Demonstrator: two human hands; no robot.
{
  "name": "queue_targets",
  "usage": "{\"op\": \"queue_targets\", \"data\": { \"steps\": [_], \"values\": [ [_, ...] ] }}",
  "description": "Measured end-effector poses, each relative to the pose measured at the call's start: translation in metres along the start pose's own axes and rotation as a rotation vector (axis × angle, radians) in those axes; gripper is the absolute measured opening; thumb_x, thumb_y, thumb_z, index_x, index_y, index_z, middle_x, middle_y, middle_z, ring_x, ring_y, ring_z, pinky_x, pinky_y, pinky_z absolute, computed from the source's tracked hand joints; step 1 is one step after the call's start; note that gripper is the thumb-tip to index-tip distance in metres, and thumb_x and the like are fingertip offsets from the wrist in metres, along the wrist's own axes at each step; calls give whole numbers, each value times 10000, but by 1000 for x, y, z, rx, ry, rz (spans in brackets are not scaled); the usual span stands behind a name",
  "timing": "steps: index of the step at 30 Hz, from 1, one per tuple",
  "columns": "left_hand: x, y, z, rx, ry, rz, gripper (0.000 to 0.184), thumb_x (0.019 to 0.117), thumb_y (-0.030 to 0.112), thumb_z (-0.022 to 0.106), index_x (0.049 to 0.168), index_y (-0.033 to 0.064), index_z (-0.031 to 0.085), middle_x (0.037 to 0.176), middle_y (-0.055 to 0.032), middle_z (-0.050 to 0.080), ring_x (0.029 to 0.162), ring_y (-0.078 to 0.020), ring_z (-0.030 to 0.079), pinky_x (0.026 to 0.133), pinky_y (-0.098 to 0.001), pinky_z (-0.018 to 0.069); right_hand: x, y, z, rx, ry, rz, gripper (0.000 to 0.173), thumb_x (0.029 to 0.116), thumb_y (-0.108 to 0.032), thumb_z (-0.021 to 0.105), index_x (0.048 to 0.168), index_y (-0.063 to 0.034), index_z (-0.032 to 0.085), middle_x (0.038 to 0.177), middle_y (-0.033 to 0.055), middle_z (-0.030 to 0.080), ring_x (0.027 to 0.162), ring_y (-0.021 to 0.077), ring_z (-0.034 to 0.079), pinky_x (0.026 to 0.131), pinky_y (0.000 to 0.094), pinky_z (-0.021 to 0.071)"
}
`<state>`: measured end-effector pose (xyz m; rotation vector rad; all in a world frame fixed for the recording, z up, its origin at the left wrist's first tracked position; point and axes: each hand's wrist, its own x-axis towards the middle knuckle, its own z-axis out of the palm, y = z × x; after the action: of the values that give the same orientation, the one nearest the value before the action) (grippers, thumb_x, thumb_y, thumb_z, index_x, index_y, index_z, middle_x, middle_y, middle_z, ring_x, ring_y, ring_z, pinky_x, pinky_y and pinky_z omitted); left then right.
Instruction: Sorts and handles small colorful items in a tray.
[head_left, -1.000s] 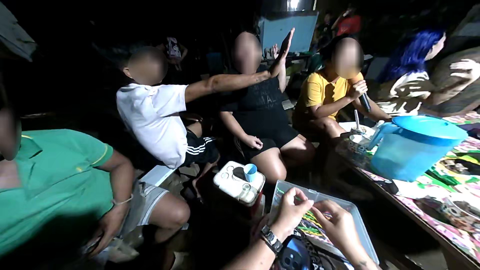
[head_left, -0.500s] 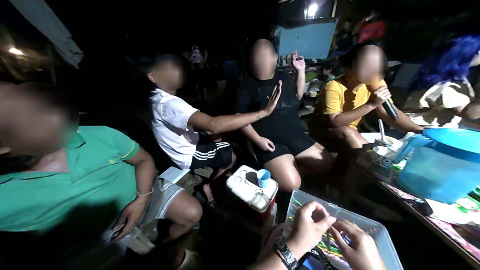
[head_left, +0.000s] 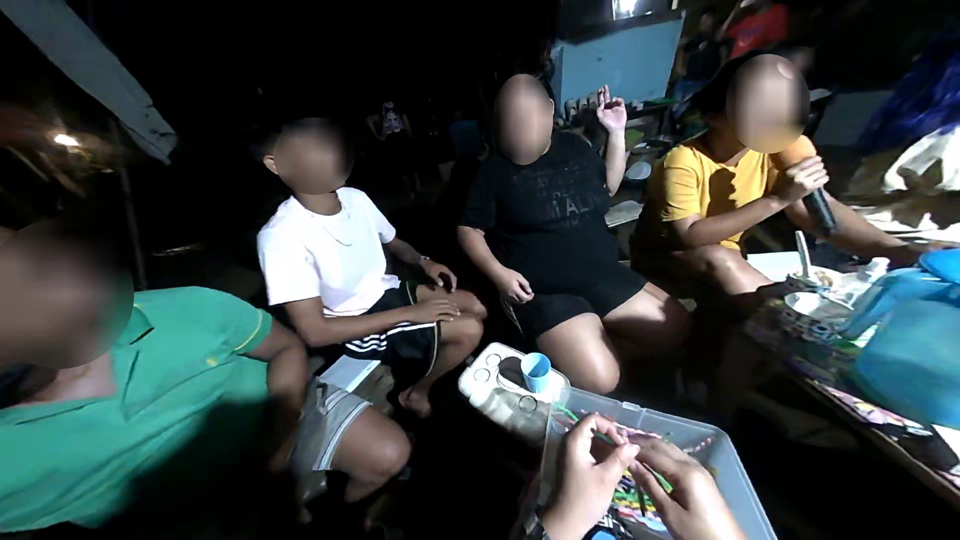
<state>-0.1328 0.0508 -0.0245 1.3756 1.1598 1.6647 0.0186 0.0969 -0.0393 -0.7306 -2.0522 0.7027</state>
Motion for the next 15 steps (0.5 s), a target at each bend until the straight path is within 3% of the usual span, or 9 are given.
{"op": "queue_targets", "data": {
  "steps": [4,8,10,12,15],
  "values": [
    [4,2,-2,26,-11,-26,136,874,-57,690,993,-58,623,880,-28,678,784,-22,652,760,-207,567,8,6,1,92,70,89,138,867,-120,721,830,6,764,866,126,741,879,259,709,840,467,555],
    [8,3,-1,78,-70,-90,137,885,-43,676,1010,-83,636,888,-38,671,788,-12,631,756,-197,548,13,11,-4,175,64,175,114,809,-86,772,808,22,736,839,91,713,844,128,675,817,319,550],
    [7,-1,-1,128,-93,-61,131,883,-30,683,996,-89,653,899,-70,683,817,-39,645,775,-218,554,13,11,-4,189,73,215,132,782,-82,790,778,12,697,822,72,679,827,101,644,792,289,530],
    [7,-4,0,150,-73,-14,116,875,-29,692,971,-78,650,901,-74,676,829,-46,646,774,-217,554,13,11,-5,147,43,186,133,803,-93,783,818,16,708,846,111,687,845,180,662,808,368,544],
    [7,-4,1,152,-4,-6,97,880,-33,690,960,-57,639,915,-73,660,767,-39,629,710,-197,555,7,14,-6,64,-112,90,230,949,-189,678,1013,22,743,996,180,733,964,363,702,902,644,498]
  ]
}}
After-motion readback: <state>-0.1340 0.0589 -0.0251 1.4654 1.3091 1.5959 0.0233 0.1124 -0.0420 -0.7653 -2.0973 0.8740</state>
